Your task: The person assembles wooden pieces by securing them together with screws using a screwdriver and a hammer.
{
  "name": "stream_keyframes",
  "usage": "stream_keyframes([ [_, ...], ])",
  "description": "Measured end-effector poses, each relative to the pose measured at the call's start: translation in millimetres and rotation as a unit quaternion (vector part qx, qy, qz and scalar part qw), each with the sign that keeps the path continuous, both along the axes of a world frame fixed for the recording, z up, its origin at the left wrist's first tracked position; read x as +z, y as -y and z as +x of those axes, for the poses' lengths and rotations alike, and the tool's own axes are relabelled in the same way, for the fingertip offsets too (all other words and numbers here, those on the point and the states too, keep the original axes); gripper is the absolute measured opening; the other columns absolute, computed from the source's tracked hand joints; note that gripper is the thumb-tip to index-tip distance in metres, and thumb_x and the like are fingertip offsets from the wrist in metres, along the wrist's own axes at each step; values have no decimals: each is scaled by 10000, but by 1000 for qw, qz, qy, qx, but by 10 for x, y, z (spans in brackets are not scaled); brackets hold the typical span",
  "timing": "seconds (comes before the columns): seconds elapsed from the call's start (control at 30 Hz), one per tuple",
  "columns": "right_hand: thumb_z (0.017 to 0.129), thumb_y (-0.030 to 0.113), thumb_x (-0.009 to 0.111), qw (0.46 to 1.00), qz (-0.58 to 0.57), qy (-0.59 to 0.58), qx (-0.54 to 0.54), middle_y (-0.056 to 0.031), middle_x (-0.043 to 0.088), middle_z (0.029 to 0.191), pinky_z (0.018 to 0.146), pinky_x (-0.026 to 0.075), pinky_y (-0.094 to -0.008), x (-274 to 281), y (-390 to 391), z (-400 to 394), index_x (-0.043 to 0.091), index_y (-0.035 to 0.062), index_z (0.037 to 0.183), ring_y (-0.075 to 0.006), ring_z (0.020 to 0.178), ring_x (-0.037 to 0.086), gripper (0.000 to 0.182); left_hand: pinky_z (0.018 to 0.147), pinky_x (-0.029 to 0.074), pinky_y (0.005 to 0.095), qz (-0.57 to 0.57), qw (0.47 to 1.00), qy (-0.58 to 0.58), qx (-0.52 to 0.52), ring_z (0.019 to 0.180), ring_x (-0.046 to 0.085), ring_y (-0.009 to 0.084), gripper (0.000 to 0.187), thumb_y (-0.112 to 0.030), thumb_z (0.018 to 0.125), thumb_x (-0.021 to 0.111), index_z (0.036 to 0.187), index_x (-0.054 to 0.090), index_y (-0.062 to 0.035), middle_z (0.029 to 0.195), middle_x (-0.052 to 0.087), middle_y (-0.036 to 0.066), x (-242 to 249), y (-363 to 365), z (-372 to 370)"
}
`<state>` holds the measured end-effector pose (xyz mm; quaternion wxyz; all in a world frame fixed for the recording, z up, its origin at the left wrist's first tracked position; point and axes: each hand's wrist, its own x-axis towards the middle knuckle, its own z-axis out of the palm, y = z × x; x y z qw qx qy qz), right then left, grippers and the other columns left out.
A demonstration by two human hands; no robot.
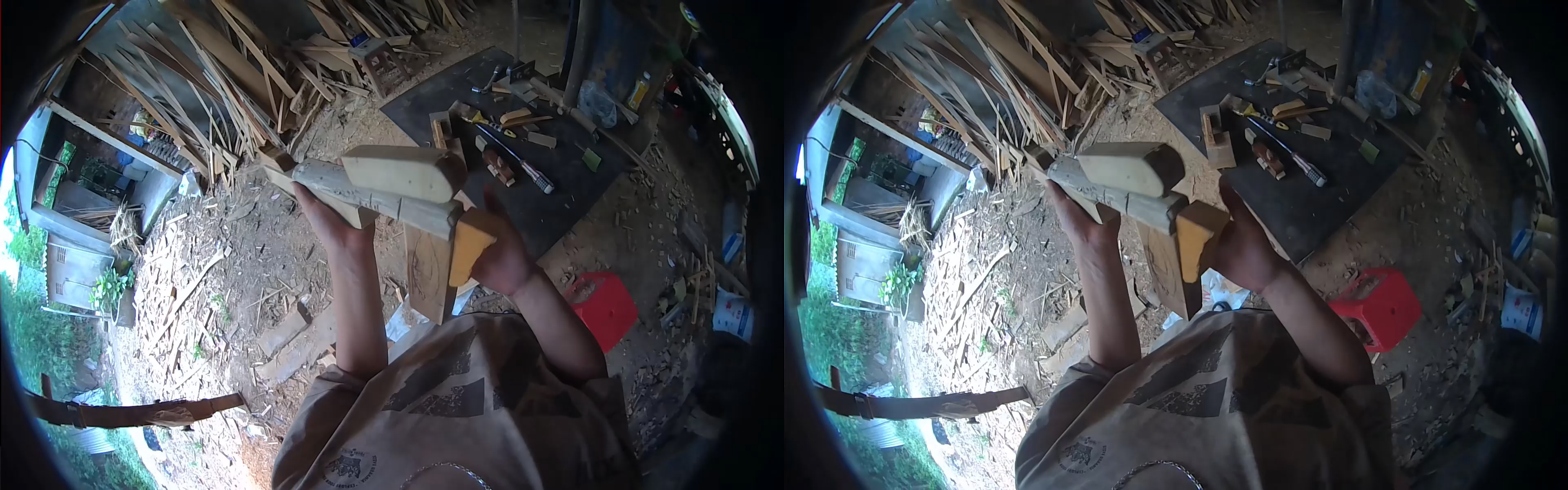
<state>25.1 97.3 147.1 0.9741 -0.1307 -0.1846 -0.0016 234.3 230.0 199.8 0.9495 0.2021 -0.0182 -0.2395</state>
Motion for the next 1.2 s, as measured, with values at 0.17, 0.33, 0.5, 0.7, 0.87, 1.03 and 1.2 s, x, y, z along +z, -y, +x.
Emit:
stream_keyframes([
  [0.17, 1142, 604, 369, 961, -178, -205, 55, -39, 735, 1053, 863, 567, -320, 506, -282, -57, 684, 45, 1305, -141, 910, 705, 662, 950, 622, 395, -384, 805, -182, -415, 1105, 720, 253, 405, -387, 1115, 556, 1299, 637, -35, 1188, 723, 123, -213, 88, -169],
  [0.33, 1089, 462, 495, 768, -601, -92, -201, -58, 700, 760, 692, 550, -427, 529, -262, -242, 709, 96, 960, -273, 731, 716, 443, 763, 648, 336, -344, 827, 90, -435, 918, 743, 229, 288, -282, 1137, 534, 1225, 598, -15, 1012, 717, 134, 383, 340, -605],
  [0.5, 912, 299, 614, 643, -667, 71, -369, -111, 671, 779, 708, 531, -472, 480, -24, -318, 671, 77, 826, -334, 746, 686, 246, 628, 638, 339, -305, 852, 219, -364, 786, 742, 234, 260, -271, 1155, 485, 1199, 562, -27, 918, 697, 140, 721, 534, -834],
  [0.7, 748, 285, 701, 497, -701, 190, -475, -57, 578, 720, 634, 503, -472, 225, 302, -200, 664, 114, 785, -314, 657, 636, 179, 390, 558, 330, -314, 796, 315, -411, 506, 681, 258, 236, -279, 1173, 435, 1081, 464, -64, 756, 665, 148, 692, 782, -921],
  [0.87, 796, 282, 731, 502, -731, 173, -428, -54, 619, 779, 684, 533, -461, 93, 413, -252, 672, 111, 807, -309, 752, 670, 181, 400, 603, 381, -324, 814, 283, -392, 485, 677, 301, 232, -240, 1160, 458, 1033, 459, -47, 718, 647, 195, 536, 847, -940],
  [1.03, 834, 251, 764, 538, -679, 115, -486, -78, 672, 905, 781, 558, -456, 91, 584, -313, 692, 108, 927, -325, 895, 688, 185, 373, 565, 312, -309, 835, 274, -364, 457, 628, 233, 234, -206, 1146, 467, 1000, 484, -24, 693, 610, 154, 466, 876, -909],
  [1.2, 963, 184, 705, 510, -693, -81, -504, -112, 723, 1047, 891, 539, -445, -165, 1086, -208, 697, 77, 1137, -339, 1016, 702, 205, 420, 494, 288, -122, 958, 238, -104, 551, 562, 169, 270, -302, 1157, 481, 1151, 503, -33, 786, 552, 67, 153, 604, -791],
])
